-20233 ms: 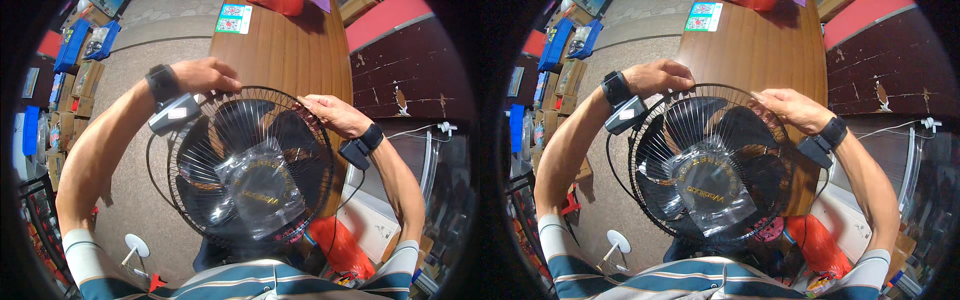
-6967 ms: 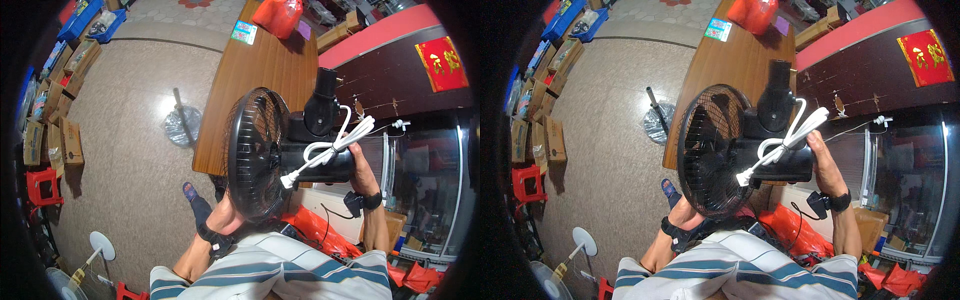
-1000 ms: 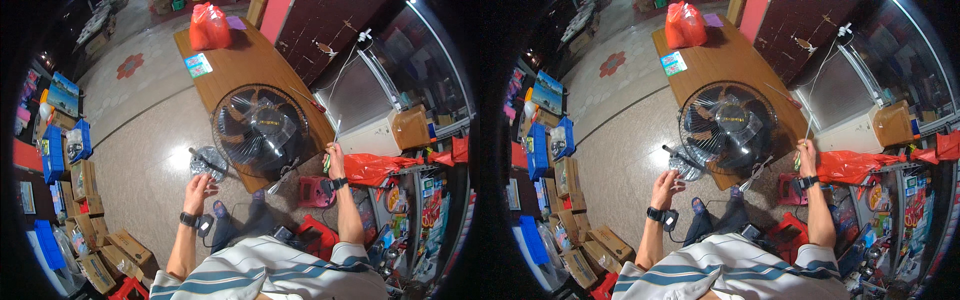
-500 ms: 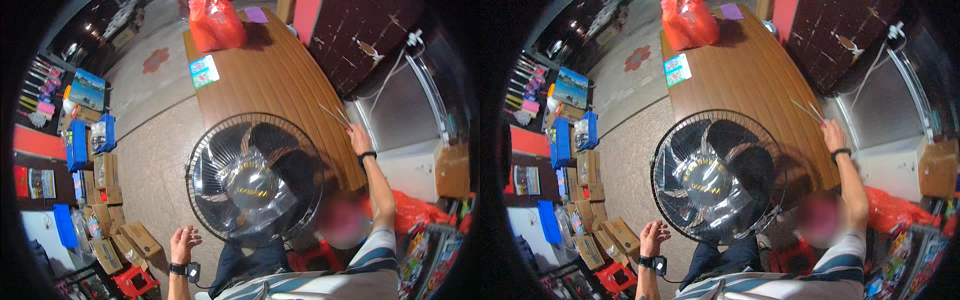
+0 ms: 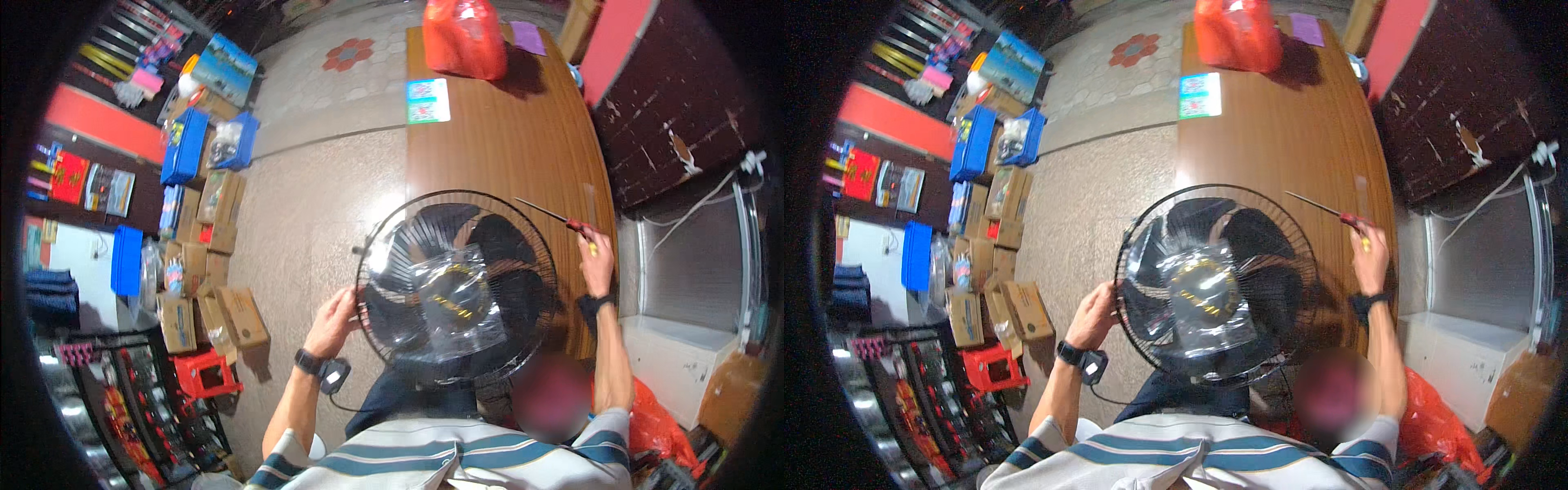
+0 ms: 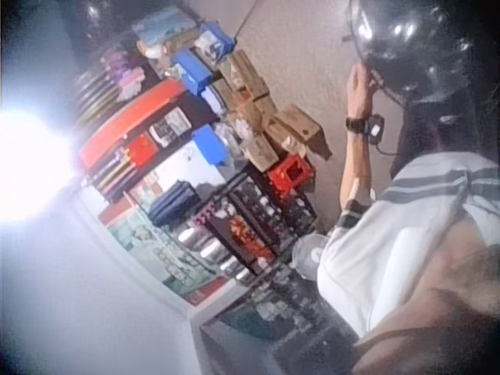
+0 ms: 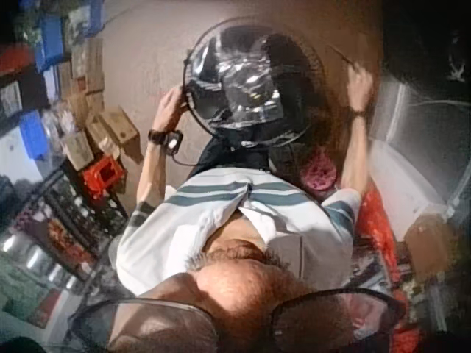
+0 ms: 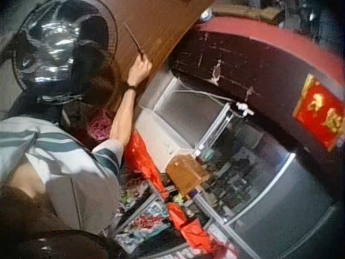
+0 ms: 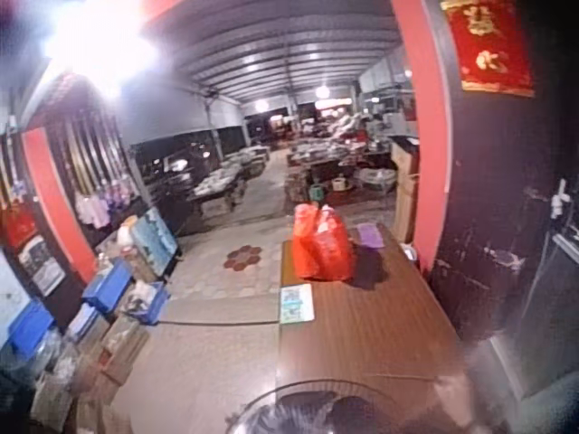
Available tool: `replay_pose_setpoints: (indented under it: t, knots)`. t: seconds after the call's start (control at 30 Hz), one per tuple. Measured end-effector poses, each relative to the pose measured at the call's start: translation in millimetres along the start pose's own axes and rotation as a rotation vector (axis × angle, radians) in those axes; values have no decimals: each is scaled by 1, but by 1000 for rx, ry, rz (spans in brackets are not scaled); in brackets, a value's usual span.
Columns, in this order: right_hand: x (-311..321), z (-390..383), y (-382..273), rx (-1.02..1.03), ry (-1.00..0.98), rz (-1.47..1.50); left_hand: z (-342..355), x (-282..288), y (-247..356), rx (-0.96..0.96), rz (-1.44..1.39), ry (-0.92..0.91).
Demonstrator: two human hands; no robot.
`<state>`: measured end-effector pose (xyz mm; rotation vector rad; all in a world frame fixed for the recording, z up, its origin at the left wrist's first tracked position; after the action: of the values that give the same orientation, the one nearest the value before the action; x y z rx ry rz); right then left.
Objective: The person handles a black electric fan, fits the front grill onto the housing, and secures the grill by tightening a screw with a screwdriver.
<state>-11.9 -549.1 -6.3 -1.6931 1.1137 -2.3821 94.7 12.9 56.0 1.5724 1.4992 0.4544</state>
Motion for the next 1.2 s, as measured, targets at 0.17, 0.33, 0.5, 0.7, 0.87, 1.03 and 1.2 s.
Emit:
replay_pose_setpoints:
  t: [0.17, 0.33, 0.5, 0.7, 0.87, 1.03, 1.2]
  knots:
    - [15, -133, -89, -511, -230, 641, -2, 15, -9, 124, -23, -89]
    - [27, -201, -147, -729, -358, 653, 9, 8, 1, 140, -182, -231]
    - [25, -183, -179, -536, -340, 524, 15, 18, 0, 216, -160, -348]
    - [19, -124, -170, -510, -419, 371, -12, 18, -11, 267, -385, -351]
    - [12, -45, -192, -423, -573, 85, -47, 8, -39, 272, -480, -371]
    - [-11, 13, -212, -294, -679, -33, -64, -9, -65, 326, -516, -402]
    - [-11, 15, -228, -329, -708, -154, -60, -20, -109, 388, -444, -580]
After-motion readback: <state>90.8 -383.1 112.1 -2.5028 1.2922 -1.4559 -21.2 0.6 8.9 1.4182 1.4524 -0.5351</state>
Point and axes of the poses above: each hand's wrist, its own z-axis towards the middle knuckle, its own x-axis out of the back of the hand, y = z × x, the point moved 8 cm from there along z, towards the middle knuckle, and after that the axes turned 13 degrees about -z, right-handed, at the moved point
